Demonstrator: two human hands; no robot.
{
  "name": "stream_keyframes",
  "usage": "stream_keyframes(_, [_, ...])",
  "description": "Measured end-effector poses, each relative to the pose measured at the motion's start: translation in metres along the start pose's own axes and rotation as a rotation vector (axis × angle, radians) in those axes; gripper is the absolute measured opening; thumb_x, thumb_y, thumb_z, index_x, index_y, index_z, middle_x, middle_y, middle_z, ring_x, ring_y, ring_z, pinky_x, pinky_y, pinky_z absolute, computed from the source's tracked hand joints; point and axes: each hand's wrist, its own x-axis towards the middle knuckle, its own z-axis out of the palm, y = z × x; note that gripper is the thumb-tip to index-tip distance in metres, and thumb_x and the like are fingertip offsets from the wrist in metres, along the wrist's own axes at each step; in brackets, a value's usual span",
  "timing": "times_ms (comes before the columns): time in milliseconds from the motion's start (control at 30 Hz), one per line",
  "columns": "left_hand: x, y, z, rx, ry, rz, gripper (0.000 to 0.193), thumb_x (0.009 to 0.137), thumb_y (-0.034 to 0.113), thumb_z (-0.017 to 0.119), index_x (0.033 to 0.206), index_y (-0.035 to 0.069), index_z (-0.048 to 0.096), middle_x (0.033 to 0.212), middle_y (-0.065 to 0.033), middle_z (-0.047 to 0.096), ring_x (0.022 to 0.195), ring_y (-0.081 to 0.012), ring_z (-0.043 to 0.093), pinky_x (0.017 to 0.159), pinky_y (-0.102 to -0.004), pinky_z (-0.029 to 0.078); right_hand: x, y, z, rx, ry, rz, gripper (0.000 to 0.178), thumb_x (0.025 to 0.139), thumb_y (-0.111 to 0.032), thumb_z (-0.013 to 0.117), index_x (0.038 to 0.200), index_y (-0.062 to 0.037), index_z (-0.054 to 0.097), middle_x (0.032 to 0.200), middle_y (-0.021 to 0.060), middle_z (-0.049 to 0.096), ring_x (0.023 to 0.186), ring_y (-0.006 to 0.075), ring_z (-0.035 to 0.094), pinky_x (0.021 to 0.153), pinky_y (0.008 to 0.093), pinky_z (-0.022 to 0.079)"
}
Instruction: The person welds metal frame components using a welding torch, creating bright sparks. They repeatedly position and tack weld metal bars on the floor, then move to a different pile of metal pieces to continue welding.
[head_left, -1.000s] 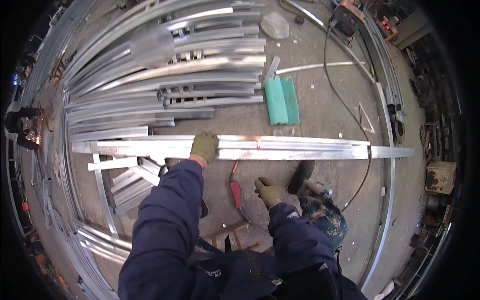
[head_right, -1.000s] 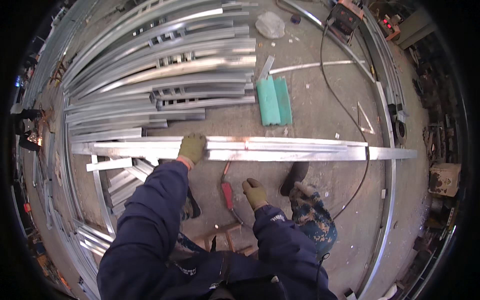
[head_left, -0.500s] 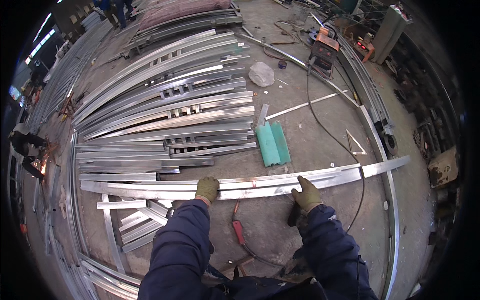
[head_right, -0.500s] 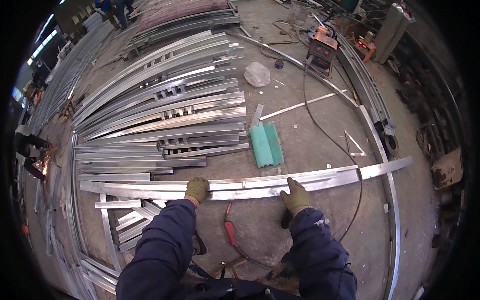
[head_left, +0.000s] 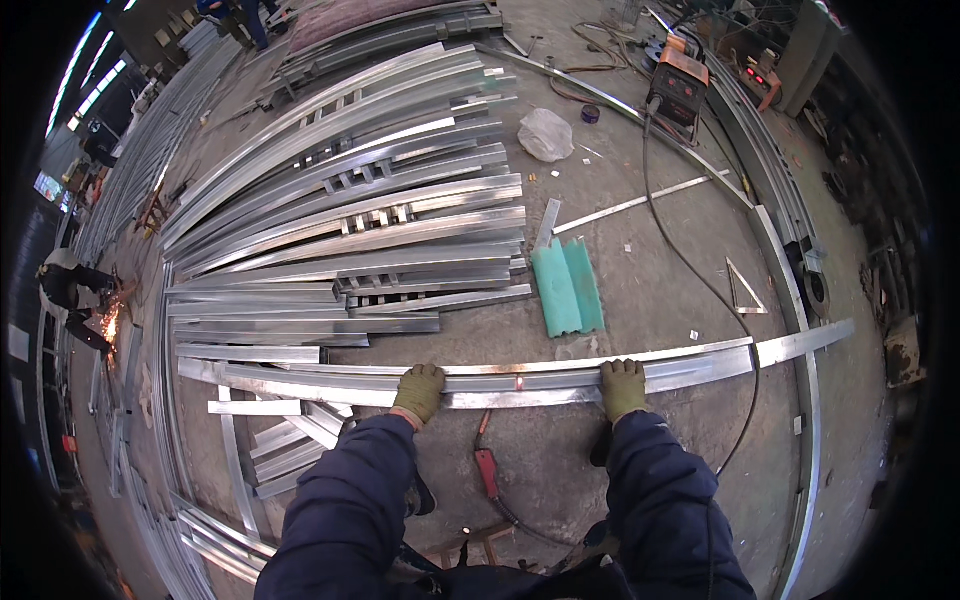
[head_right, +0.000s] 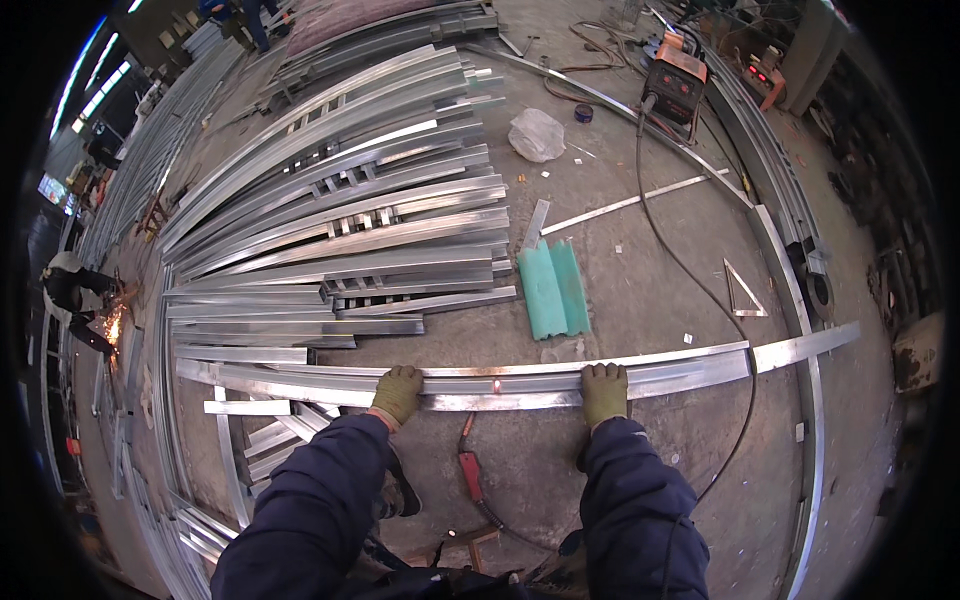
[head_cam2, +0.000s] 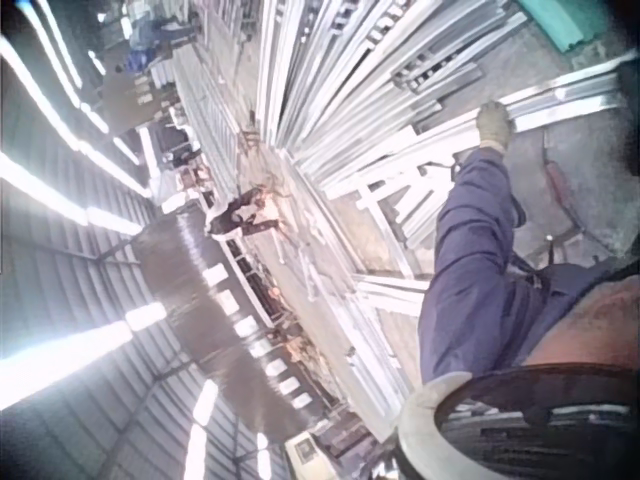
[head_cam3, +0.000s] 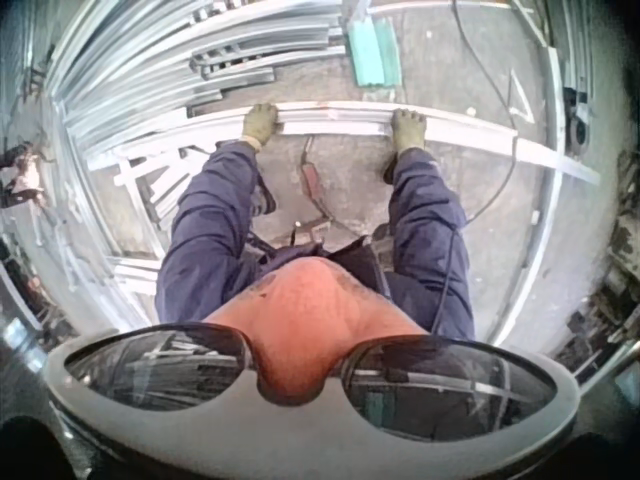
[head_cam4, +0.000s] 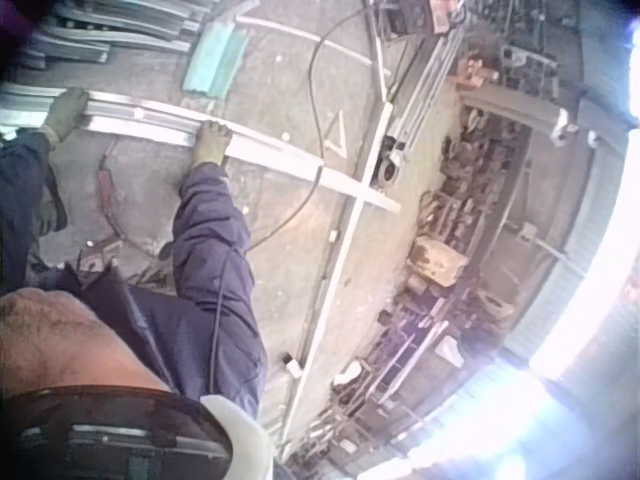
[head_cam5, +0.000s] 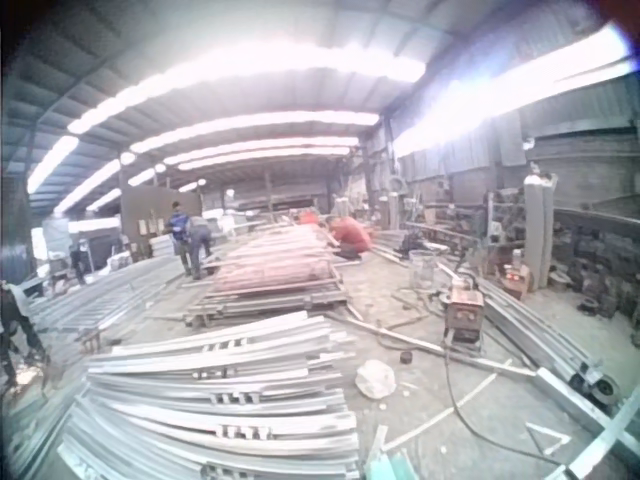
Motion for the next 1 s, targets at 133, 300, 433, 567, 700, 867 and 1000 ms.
stream_keyframes(133, [0.008, 0.003, -0.02, -0.07, -0.057, 0.006, 0.041, 0.078, 0.019, 0.078, 0.117, 0.009, 0.067, 0.119, -0.0125, 0.065, 0.117, -0.0364, 0.062, 0.097, -0.047, 0.053, 0.009, 0.013, -0.002, 0.032, 0.014, -0.01, 0.024, 0.086, -0.023, 0.071, 0.108, -0.0126, 0.072, 0.11, 0.0089, 0.072, 0.114, 0.0316, 0.064, 0.106, 0.0507, 0.045])
stream_keyframes(300, [0.001, -0.002, -0.054, -0.085, -0.2, -0.026, 0.037, 0.081, 0.025, 0.079, 0.114, 0.01, 0.07, 0.121, -0.0148, 0.066, 0.116, -0.0376, 0.064, 0.098, -0.0478, 0.053, 0.005, 0.019, -0.027, 0.069, -0.142, -0.052, 0.04, 0.079, -0.046, 0.082, 0.104, -0.0153, 0.074, 0.109, 0.0091, 0.073, 0.111, 0.0306, 0.068, 0.098, 0.0488, 0.048])
stream_keyframes(433, [-0.026, -0.018, -0.095, -0.097, -0.167, -0.044, 0.038, 0.081, 0.033, 0.08, 0.109, 0.008, 0.072, 0.119, -0.0147, 0.068, 0.115, -0.0378, 0.065, 0.097, -0.0479, 0.054, 0.002, 0.022, -0.095, 0.222, -0.048, -0.144, 0.035, 0.073, -0.042, 0.085, 0.092, -0.0146, 0.075, 0.096, 0.0098, 0.074, 0.101, 0.0327, 0.07, 0.091, 0.0497, 0.05])
stream_keyframes(567, [-0.06, -0.027, -0.162, -0.129, 0.05, 0.001, 0.038, 0.08, 0.031, 0.081, 0.107, 0.007, 0.072, 0.116, -0.0134, 0.068, 0.112, -0.0365, 0.066, 0.095, -0.047, 0.054, -0.012, 0.066, -0.151, 0.236, 0.179, -0.212, 0.048, 0.068, -0.028, 0.088, 0.111, -0.0167, 0.071, 0.108, 0.0067, 0.074, 0.108, 0.03, 0.067, 0.1, 0.0511, 0.043])
stream_keyframes(700, [-0.127, -0.039, -0.227, -0.104, 0.076, -0.171, 0.043, 0.078, 0.03, 0.083, 0.115, 0.011, 0.072, 0.118, -0.0117, 0.068, 0.114, -0.036, 0.065, 0.096, -0.0472, 0.054, -0.037, 0.089, -0.224, 0.152, 0.239, -0.153, 0.059, 0.065, -0.028, 0.091, 0.12, -0.0155, 0.071, 0.118, 0.0099, 0.072, 0.116, 0.0337, 0.064, 0.111, 0.0522, 0.039])
stream_keyframes(867, [-0.238, -0.05, -0.259, -0.129, 0.319, -0.207, 0.048, 0.073, 0.026, 0.083, 0.117, 0.011, 0.072, 0.118, -0.0116, 0.07, 0.115, -0.0358, 0.064, 0.098, -0.0456, 0.053, -0.084, 0.092, -0.3, 0.182, 0.332, -0.196, 0.054, 0.062, -0.023, 0.09, 0.111, -0.0097, 0.073, 0.109, 0.0127, 0.073, 0.108, 0.036, 0.066, 0.099, 0.0473, 0.048])
stream_keyframes(1000, [-0.308, -0.049, -0.277, -0.108, 0.345, -0.275, 0.042, 0.074, 0.026, 0.083, 0.11, 0.01, 0.071, 0.117, -0.0112, 0.07, 0.116, -0.0348, 0.064, 0.099, -0.0455, 0.052, -0.108, 0.093, -0.322, 0.321, 0.197, -0.12, 0.054, 0.064, -0.01, 0.084, 0.117, -0.0041, 0.074, 0.115, 0.0175, 0.072, 0.106, 0.0366, 0.068, 0.097, 0.0443, 0.055])
